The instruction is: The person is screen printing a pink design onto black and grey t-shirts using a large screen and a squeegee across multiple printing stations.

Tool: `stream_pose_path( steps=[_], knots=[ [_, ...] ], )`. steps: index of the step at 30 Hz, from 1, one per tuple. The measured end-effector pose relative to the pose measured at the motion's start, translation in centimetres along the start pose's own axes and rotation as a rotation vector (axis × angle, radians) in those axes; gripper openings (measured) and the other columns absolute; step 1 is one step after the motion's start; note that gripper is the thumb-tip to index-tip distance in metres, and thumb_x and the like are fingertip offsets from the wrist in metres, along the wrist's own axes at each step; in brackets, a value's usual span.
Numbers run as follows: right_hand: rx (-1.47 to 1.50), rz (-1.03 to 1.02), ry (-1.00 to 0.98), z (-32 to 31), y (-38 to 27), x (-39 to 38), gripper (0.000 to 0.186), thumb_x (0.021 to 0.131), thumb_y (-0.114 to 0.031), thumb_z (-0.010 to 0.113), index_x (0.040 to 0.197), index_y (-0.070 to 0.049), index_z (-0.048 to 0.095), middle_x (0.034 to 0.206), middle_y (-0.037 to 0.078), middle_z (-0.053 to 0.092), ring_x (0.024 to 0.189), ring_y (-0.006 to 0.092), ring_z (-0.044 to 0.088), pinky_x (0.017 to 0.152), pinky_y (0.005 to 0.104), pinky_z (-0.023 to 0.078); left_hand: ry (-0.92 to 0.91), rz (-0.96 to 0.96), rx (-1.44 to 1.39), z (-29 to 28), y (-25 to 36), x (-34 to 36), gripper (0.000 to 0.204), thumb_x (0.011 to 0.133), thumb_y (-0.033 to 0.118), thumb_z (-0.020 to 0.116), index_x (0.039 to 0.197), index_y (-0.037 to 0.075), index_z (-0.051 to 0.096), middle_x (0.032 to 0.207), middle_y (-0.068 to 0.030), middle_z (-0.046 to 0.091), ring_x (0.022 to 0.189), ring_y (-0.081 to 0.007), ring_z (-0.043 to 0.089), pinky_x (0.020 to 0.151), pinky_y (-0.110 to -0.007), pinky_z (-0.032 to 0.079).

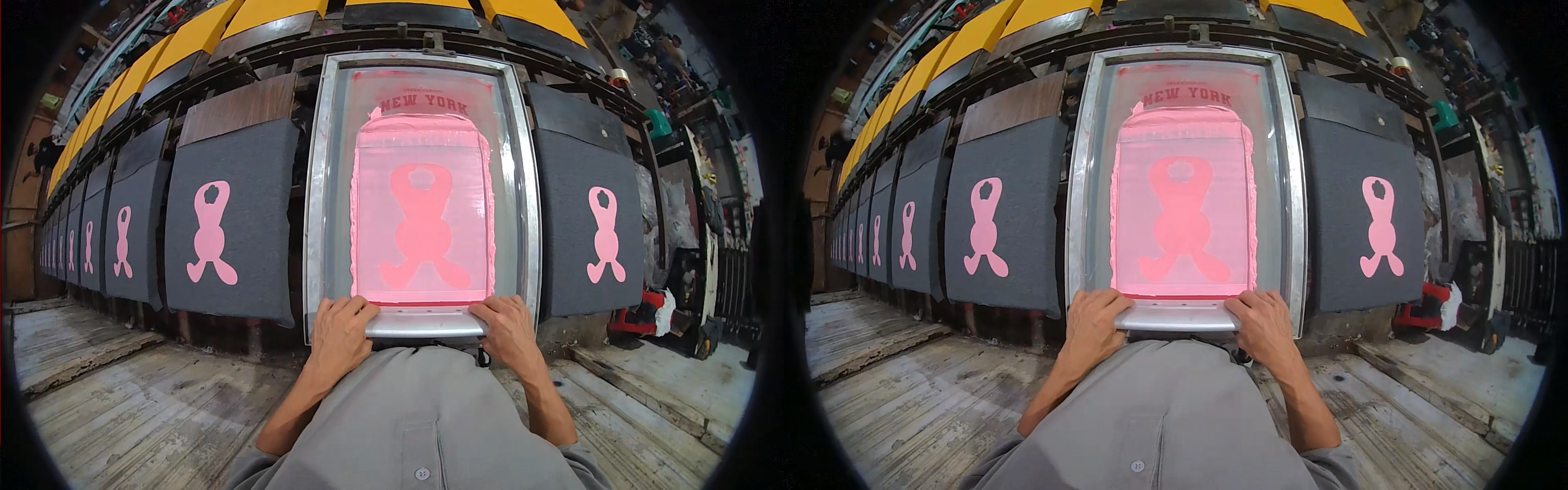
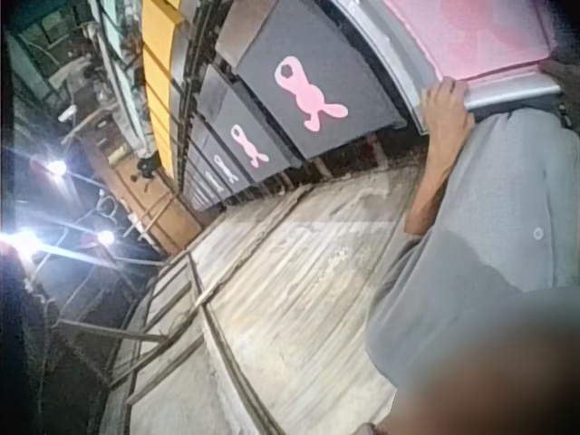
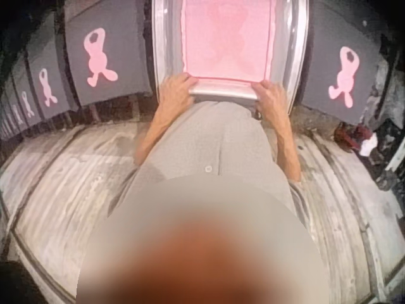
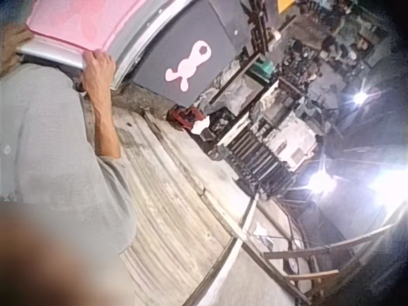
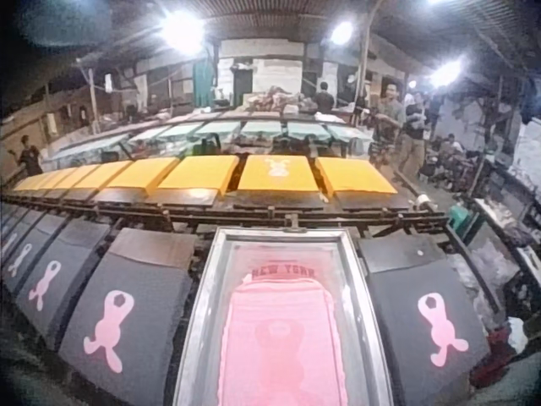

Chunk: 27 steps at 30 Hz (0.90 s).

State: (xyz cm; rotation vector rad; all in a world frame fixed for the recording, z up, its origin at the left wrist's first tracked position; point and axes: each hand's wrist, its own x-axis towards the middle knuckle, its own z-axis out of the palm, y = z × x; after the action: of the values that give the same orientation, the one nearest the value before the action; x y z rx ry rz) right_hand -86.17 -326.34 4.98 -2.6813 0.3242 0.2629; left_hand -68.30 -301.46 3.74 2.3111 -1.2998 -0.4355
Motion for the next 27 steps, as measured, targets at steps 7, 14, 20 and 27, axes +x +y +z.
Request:
stream_pose_path(
  steps=[7, 14, 20, 27],
  knots=[
    [0.031, -0.067, -0.043, -3.4, 1.7, 4.0, 0.039, 0.062, -0.005, 0.076, 0.1, -0.01, 0.071, 0.088, 0.01, 0.069, 0.084, 0.03, 0.066, 0.079, 0.0417, 0.048, -0.141, -0.008, 0.005, -2.8, -1.3, 4.5, 0.03, 0.063, 0.006, 0.072, 0.093, 0.008, 0.072, 0.089, -0.0073, 0.068, 0.087, -0.0276, 0.064, 0.077, -0.039, 0.041],
    [-0.074, -0.065, 0.246, -8.6, 5.6, 17.3, 0.034, 0.07, -0.006, 0.072, 0.103, -0.01, 0.072, 0.095, 0.014, 0.071, 0.085, 0.0366, 0.068, 0.078, 0.045, 0.055, 0.148, 0.087, 0.136, -5.9, -6.4, 18.2, 0.027, 0.066, 0.007, 0.068, 0.093, 0.009, 0.072, 0.091, -0.0118, 0.069, 0.09, -0.0332, 0.066, 0.077, -0.047, 0.05],
    [-0.156, -0.178, 0.48, -4.1, 9.2, 24.2, 0.033, 0.067, -0.001, 0.074, 0.099, -0.009, 0.071, 0.092, 0.013, 0.07, 0.087, 0.0364, 0.067, 0.079, 0.0461, 0.053, 0.394, 0.202, 0.16, -1.6, -10.7, 23.6, 0.028, 0.064, 0.001, 0.067, 0.092, 0.006, 0.066, 0.09, -0.0149, 0.063, 0.089, -0.0363, 0.062, 0.079, -0.047, 0.047],
    [-0.119, -0.12, 0.368, -7.0, 10.6, 25.8, 0.028, 0.069, -0.005, 0.069, 0.095, -0.012, 0.075, 0.085, 0.016, 0.071, 0.082, 0.0378, 0.068, 0.081, 0.0476, 0.053, 0.237, 0.089, 0.207, -3.9, -10.4, 25.5, 0.027, 0.065, 0.006, 0.069, 0.092, 0.008, 0.069, 0.088, -0.0131, 0.067, 0.089, -0.0344, 0.064, 0.079, -0.046, 0.044]
  ],
)
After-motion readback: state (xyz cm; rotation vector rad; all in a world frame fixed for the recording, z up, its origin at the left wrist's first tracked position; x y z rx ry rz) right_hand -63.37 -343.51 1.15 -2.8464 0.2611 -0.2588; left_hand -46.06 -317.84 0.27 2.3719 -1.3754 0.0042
